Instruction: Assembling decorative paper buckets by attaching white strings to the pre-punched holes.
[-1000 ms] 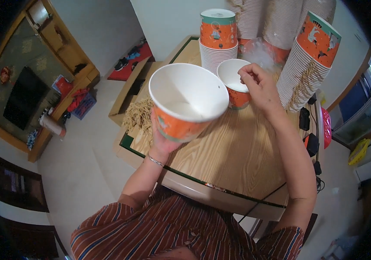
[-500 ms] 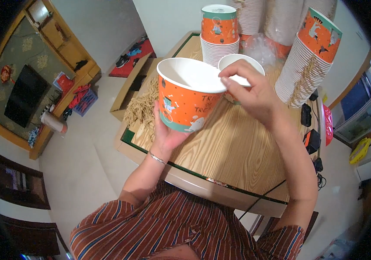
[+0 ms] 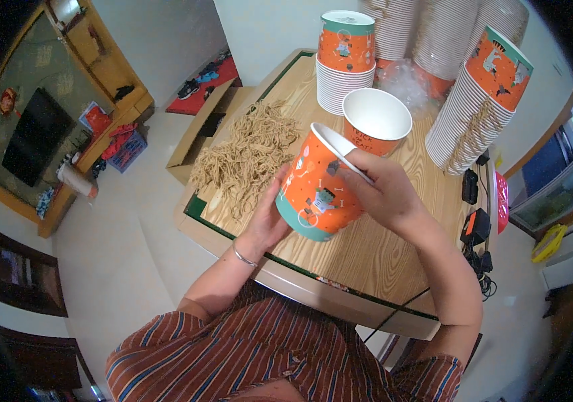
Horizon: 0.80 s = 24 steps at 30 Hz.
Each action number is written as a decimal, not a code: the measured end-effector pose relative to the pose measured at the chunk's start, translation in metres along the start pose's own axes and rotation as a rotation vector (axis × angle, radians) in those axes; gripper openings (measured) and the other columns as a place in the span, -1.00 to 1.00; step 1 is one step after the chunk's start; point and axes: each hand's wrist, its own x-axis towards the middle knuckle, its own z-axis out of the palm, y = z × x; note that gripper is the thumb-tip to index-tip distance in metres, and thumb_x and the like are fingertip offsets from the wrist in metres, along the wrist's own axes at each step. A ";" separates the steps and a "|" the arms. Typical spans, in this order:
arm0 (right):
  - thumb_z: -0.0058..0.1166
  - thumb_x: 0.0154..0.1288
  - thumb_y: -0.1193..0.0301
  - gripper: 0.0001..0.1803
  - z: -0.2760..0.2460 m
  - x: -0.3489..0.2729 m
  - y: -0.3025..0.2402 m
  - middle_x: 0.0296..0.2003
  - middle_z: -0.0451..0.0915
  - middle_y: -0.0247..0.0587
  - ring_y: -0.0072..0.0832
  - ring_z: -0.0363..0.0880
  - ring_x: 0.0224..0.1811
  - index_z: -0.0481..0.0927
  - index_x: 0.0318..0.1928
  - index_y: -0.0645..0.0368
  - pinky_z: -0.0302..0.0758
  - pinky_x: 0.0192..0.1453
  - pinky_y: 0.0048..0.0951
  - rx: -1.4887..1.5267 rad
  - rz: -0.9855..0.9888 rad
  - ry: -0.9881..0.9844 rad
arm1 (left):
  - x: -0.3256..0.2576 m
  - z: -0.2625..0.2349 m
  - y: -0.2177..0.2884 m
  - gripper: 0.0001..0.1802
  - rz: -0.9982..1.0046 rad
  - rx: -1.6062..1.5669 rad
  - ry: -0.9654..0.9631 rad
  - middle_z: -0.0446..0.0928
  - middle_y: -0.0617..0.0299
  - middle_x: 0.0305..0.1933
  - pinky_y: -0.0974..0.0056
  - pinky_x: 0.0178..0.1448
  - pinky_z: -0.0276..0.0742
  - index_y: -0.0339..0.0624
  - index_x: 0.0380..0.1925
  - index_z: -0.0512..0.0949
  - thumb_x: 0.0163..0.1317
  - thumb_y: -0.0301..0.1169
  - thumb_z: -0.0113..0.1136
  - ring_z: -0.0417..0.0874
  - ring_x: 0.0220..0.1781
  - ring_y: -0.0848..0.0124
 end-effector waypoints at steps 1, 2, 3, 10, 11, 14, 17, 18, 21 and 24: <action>0.02 0.47 0.40 -0.81 -0.005 0.000 -0.003 -0.45 0.46 -0.31 -0.64 0.38 -0.35 0.54 -0.20 0.31 0.40 -0.26 -0.46 0.037 0.050 -0.060 | 0.002 -0.001 0.005 -0.28 0.105 0.289 0.147 0.12 0.15 0.53 0.11 0.56 0.08 -0.13 0.49 0.05 0.45 -0.14 0.05 0.18 0.52 0.25; 0.01 0.48 0.40 -0.81 -0.008 0.001 -0.005 -0.44 0.46 -0.37 -0.68 0.37 -0.32 0.54 -0.20 0.31 0.38 -0.25 -0.49 0.074 0.099 -0.120 | 0.006 -0.001 0.013 -0.28 0.210 0.578 0.293 0.11 0.15 0.53 0.13 0.56 0.08 -0.15 0.48 0.05 0.44 -0.22 0.09 0.18 0.51 0.27; 0.01 0.48 0.40 -0.81 -0.012 0.000 -0.002 -0.44 0.46 -0.37 -0.68 0.37 -0.32 0.54 -0.20 0.31 0.38 -0.25 -0.49 0.072 0.111 -0.113 | 0.013 0.023 0.030 -0.35 0.241 0.779 0.296 0.07 0.13 0.54 0.16 0.53 0.11 -0.16 0.44 0.15 0.40 -0.36 0.11 0.19 0.50 0.30; 0.06 0.47 0.37 -0.80 -0.009 0.012 0.013 -0.39 0.46 -0.52 -0.77 0.35 -0.31 0.58 -0.21 0.28 0.34 -0.27 -0.62 0.201 0.142 -0.311 | 0.046 0.050 0.093 -0.72 0.267 1.127 -0.271 0.60 0.13 0.06 0.29 0.31 0.41 -0.25 0.05 0.60 0.43 -0.41 0.06 0.54 0.19 0.41; 0.08 0.46 0.35 -0.80 -0.008 0.015 0.016 -0.39 0.46 -0.54 -0.78 0.35 -0.31 0.58 -0.22 0.26 0.34 -0.27 -0.63 0.270 0.163 -0.324 | 0.046 0.053 0.097 -0.72 0.265 1.132 -0.270 0.60 0.13 0.06 0.29 0.31 0.41 -0.25 0.05 0.60 0.43 -0.41 0.06 0.54 0.19 0.41; 0.12 0.44 0.33 -0.78 -0.012 0.020 0.021 -0.38 0.47 -0.56 -0.79 0.36 -0.32 0.60 -0.21 0.26 0.36 -0.27 -0.62 0.252 0.140 -0.354 | 0.047 0.064 0.111 -0.74 -0.078 0.958 -0.235 0.63 0.23 0.00 0.37 0.19 0.49 -0.29 -0.02 0.61 0.45 -0.37 0.06 0.59 0.05 0.53; 0.14 0.43 0.31 -0.77 -0.013 0.021 0.018 -0.39 0.49 -0.56 -0.80 0.36 -0.32 0.61 -0.22 0.26 0.37 -0.26 -0.62 0.303 0.160 -0.369 | 0.049 0.067 0.122 -0.78 -0.191 0.919 -0.340 0.63 0.16 -0.01 0.29 0.23 0.47 -0.29 -0.10 0.62 0.43 -0.38 0.10 0.59 0.13 0.42; 0.14 0.43 0.31 -0.77 -0.013 0.021 0.015 -0.39 0.49 -0.56 -0.80 0.36 -0.32 0.61 -0.22 0.26 0.37 -0.26 -0.62 0.306 0.158 -0.368 | 0.050 0.067 0.124 -0.78 -0.233 0.936 -0.349 0.65 0.23 -0.07 0.36 0.15 0.51 -0.30 -0.11 0.62 0.41 -0.38 0.14 0.60 0.02 0.52; 0.16 0.40 0.40 -0.86 -0.012 0.023 0.004 -0.36 0.49 -0.56 -0.80 0.37 -0.31 0.59 -0.26 0.22 0.35 -0.24 -0.65 0.217 0.168 -0.370 | 0.048 0.074 0.129 -0.79 -0.306 0.952 -0.357 0.66 0.31 -0.14 0.43 0.04 0.56 -0.31 -0.11 0.62 0.38 -0.39 0.20 0.61 -0.09 0.62; 0.18 0.37 0.42 -0.87 -0.011 0.021 0.000 -0.38 0.50 -0.55 -0.78 0.39 -0.30 0.61 -0.23 0.24 0.37 -0.23 -0.63 0.177 0.145 -0.375 | 0.051 0.080 0.129 -0.79 -0.359 0.953 -0.376 0.66 0.32 -0.17 0.44 0.03 0.55 -0.31 -0.10 0.63 0.34 -0.42 0.23 0.60 -0.10 0.63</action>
